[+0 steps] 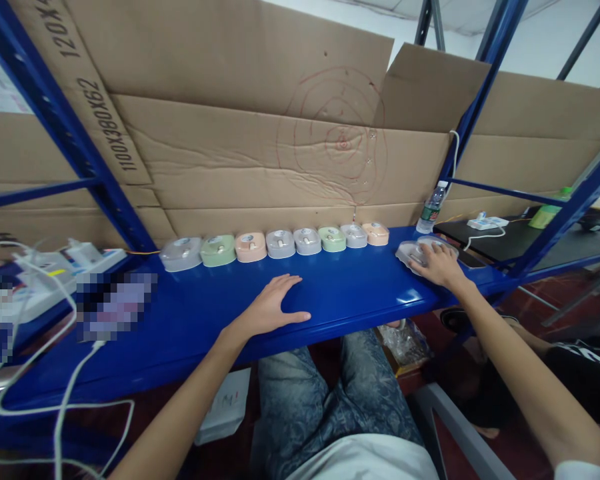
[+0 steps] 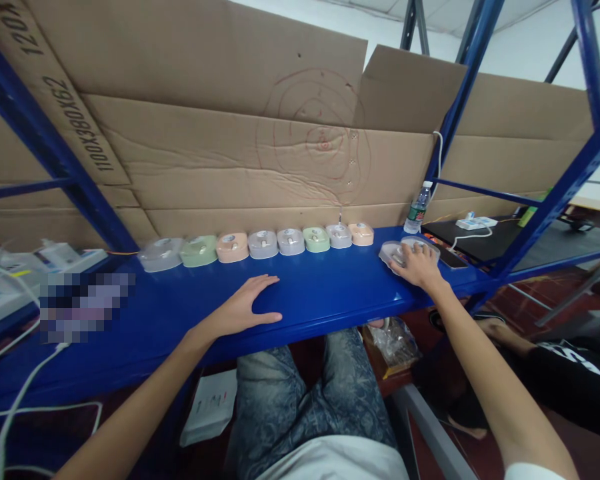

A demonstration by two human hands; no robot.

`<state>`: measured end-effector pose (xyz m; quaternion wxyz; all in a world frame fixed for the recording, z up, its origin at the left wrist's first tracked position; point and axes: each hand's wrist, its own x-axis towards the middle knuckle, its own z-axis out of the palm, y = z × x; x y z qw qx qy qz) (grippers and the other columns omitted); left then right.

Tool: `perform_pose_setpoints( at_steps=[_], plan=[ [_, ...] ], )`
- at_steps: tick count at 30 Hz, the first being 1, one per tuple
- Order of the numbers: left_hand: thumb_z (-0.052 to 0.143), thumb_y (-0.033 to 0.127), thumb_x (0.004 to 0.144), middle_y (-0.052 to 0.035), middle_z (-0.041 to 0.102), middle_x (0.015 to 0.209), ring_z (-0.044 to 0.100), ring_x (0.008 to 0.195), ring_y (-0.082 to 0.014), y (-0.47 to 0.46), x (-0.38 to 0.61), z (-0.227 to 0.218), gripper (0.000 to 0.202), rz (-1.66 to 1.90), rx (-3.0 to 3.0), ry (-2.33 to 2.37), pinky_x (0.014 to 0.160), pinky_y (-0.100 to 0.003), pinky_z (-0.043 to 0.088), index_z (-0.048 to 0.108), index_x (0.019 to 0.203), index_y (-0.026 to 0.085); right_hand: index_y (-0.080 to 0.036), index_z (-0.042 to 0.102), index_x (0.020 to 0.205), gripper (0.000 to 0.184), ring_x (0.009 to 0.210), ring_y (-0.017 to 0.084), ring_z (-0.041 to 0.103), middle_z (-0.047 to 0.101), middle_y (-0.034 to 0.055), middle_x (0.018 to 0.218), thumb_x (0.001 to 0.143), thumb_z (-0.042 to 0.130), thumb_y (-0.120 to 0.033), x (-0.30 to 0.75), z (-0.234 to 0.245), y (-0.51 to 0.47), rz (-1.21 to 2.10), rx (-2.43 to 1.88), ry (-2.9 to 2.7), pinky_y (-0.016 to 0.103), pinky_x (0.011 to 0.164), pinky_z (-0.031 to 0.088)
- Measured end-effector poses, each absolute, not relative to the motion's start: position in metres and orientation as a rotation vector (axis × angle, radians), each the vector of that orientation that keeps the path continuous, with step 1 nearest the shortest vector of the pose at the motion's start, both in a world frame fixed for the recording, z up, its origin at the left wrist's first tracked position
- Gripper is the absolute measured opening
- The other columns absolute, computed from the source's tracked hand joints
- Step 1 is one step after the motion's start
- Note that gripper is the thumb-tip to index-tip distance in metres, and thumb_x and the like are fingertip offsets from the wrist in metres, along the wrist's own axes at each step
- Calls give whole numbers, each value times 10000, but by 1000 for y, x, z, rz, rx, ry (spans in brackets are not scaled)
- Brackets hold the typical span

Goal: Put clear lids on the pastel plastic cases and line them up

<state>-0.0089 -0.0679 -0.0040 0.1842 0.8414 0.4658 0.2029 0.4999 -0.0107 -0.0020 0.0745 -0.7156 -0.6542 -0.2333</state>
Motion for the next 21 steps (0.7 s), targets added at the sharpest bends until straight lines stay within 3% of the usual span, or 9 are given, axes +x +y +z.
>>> perform_pose_setpoints(
  at_steps=[14,21],
  plan=[
    [719,767,824,-134,424,1678,288,1595,-392,-66,-11,-8,905,621,2411,1260,1287,-594,261,507,1548,267,-190,544,1490,749,1347,438,500,600,232,1425,958,463,-711,510,-9,-19,-765,-2128,-1850,562,1106,336],
    [717,762,831,-150,409,1684,273,1600,-391,-65,-10,-8,922,596,2412,1273,1288,-593,253,496,1557,240,-94,476,1530,864,1497,478,331,462,284,1573,976,381,-750,469,3,-4,-856,-2060,-1832,633,1207,193]
  ],
)
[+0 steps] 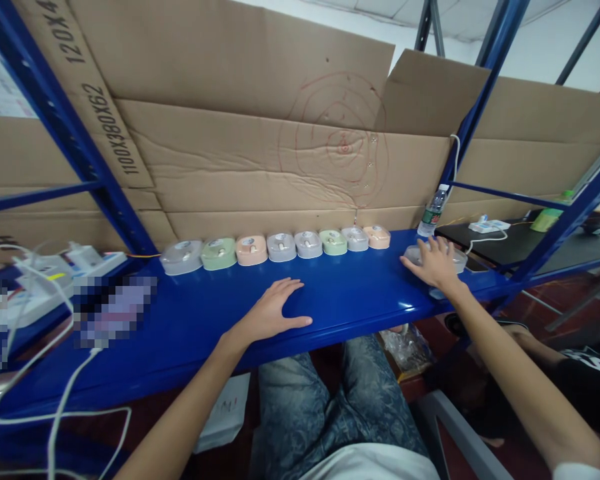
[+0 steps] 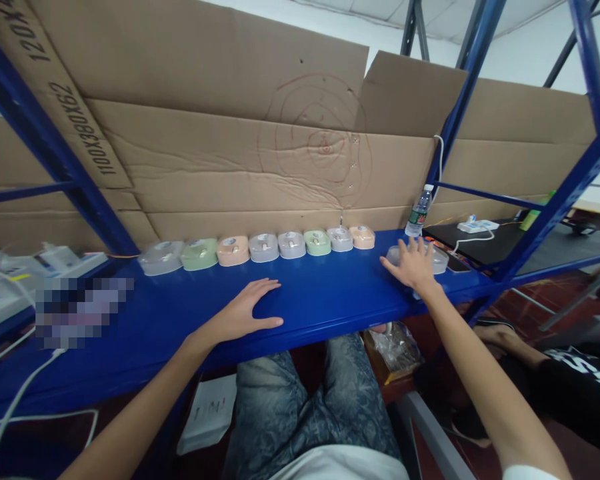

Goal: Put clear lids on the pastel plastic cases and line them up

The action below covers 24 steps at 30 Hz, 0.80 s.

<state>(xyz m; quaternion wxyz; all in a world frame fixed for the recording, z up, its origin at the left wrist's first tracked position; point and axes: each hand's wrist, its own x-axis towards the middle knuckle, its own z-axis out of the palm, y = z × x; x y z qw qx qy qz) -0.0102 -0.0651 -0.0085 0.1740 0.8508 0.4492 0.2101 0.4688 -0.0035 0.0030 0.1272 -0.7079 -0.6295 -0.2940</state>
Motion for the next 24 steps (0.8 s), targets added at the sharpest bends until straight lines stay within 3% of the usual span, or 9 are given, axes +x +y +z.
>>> perform_pose_setpoints(
  at_steps=[7,10,14,18,24],
  plan=[
    [715,766,830,-131,406,1690,265,1605,-391,-67,-11,-8,910,602,2403,1272,1287,-592,267,495,1560,269,-58,337,1606,771,1560,434,273,298,289,1687,1004,435,-531,389,13,73,-645,-2017,-2085,558,1231,233],
    [713,761,837,-131,420,1682,276,1601,-391,-67,-11,-9,899,615,2417,1267,1288,-597,264,497,1558,271,-36,353,1581,751,1518,456,332,370,311,1641,988,475,-481,374,8,82,-611,-2072,-2080,610,1198,260],
    [706,763,843,-127,420,1682,272,1603,-390,-68,-10,-10,897,611,2429,1280,1294,-587,257,496,1559,264,34,478,1430,626,1446,496,385,512,371,1475,993,492,-413,365,1,59,-675,-2075,-2006,630,1142,304],
    [697,764,851,-123,413,1686,256,1608,-388,-68,-10,-11,906,600,2428,1289,1299,-580,254,476,1572,261,-20,536,1337,494,1229,458,549,610,335,1295,985,518,-366,355,3,12,-711,-2074,-1930,568,986,447],
    [722,756,835,-151,429,1656,330,1568,-399,-70,-11,-9,990,681,2417,1349,1288,-553,306,413,1608,221,-78,563,1274,414,1107,423,564,596,291,1211,996,514,-381,319,6,-57,-654,-1786,-2090,547,919,502]
  ],
)
